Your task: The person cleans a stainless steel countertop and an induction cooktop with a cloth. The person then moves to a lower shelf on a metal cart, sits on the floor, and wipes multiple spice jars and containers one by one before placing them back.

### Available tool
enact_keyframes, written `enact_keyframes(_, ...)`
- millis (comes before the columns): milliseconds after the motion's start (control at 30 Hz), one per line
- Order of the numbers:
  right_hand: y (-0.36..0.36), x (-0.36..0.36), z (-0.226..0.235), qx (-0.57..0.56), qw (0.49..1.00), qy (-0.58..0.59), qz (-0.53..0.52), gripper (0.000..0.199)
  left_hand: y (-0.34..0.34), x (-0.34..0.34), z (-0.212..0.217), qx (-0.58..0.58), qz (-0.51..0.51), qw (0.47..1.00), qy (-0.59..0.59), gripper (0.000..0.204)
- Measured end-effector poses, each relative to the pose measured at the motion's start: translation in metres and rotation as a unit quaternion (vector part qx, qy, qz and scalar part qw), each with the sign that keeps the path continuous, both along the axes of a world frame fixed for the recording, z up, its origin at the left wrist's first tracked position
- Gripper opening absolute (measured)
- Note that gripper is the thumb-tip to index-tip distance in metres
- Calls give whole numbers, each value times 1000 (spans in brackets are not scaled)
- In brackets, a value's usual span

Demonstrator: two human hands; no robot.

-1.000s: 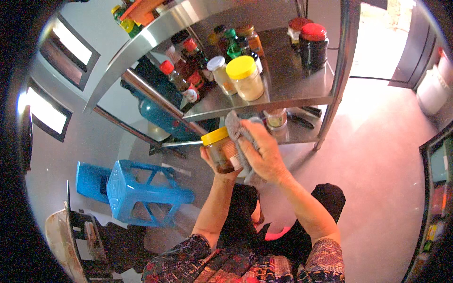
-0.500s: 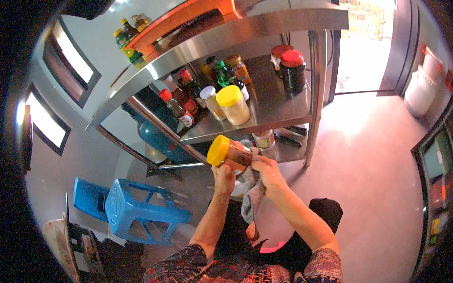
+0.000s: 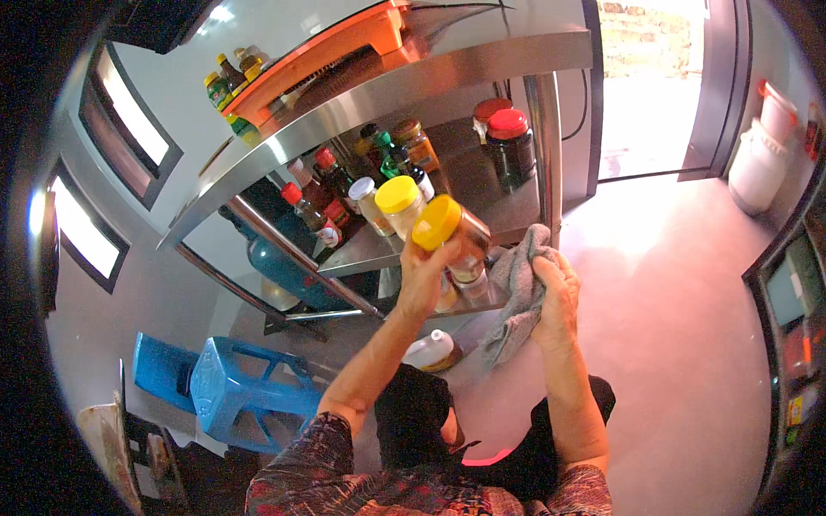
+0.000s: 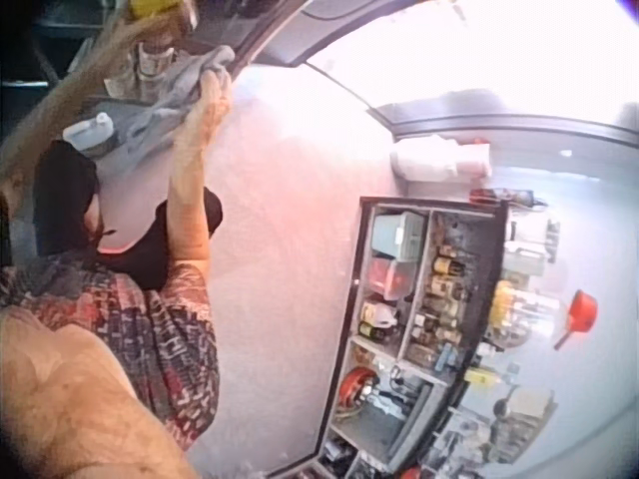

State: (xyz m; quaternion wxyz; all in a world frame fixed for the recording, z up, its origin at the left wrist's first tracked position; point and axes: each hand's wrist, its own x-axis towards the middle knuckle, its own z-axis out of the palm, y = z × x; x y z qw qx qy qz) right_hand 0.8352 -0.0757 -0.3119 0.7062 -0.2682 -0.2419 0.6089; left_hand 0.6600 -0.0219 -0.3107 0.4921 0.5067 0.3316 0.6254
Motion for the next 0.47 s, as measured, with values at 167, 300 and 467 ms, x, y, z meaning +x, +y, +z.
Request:
enact_keyframes(167, 5, 7, -15, 6, 1000, -22, 2, 19, 84, 28, 57, 54, -44, 998, 6, 47)
enact_keyframes(300, 8, 0, -16, 3, 999, -32, 19, 16, 176, 28, 65, 60, 48, 997, 28, 56)
enact_keyframes(467, 14, 1, -15, -32, 998, -28, 43, 19, 253, 43, 65, 72, 158, 971, 166, 49)
